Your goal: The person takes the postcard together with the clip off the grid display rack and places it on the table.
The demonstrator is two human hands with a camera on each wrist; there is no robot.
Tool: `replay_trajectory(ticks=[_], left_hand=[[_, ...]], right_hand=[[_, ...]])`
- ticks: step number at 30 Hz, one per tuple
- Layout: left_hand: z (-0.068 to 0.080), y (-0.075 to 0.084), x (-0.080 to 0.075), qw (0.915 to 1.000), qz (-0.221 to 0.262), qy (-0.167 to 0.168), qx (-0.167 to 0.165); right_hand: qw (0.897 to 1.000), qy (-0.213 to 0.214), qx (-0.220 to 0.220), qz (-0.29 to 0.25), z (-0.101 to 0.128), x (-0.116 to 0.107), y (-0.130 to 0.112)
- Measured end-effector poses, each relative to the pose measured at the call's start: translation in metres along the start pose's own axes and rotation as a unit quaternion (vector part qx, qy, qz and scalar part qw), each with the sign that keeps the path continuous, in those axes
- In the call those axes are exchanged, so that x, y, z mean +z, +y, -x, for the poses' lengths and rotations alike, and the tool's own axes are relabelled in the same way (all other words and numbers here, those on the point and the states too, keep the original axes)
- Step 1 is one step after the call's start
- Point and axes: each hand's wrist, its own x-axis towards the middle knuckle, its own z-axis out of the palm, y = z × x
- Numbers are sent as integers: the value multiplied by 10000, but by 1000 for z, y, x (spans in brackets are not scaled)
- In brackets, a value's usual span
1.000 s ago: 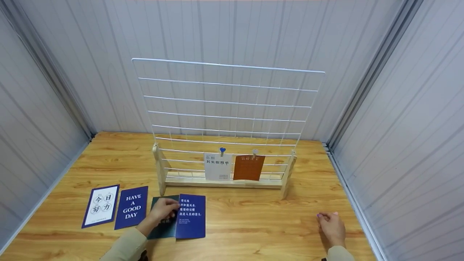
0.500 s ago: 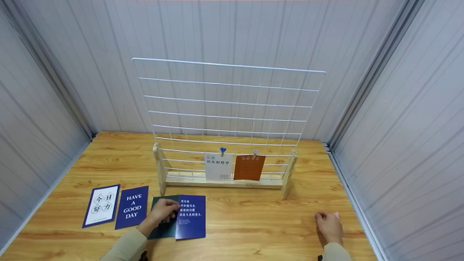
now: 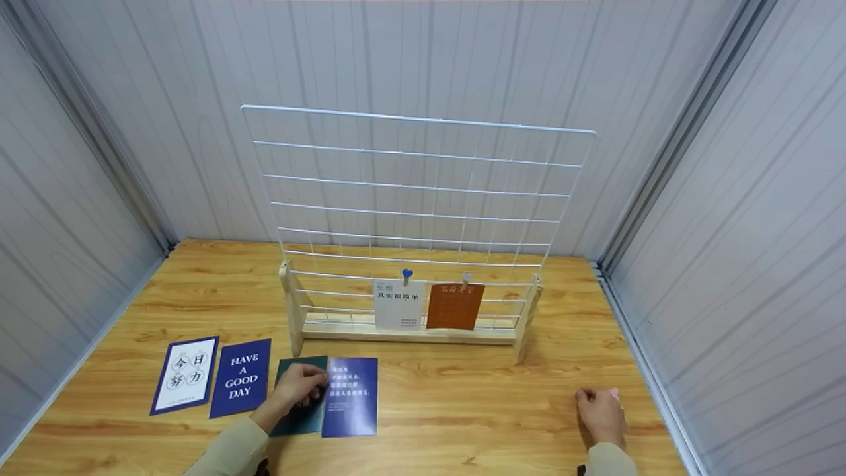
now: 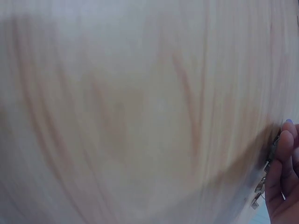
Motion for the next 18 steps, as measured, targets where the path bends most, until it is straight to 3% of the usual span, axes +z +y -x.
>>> replay_trajectory(ticks=[9, 18], left_hand=[[3, 1, 0, 9999, 41, 89, 81], [0, 8, -4, 9978, 145, 335, 560]], right_hand=[[9997, 195, -16, 139, 1, 3, -3], [9999, -20, 142, 65, 0, -8, -15]])
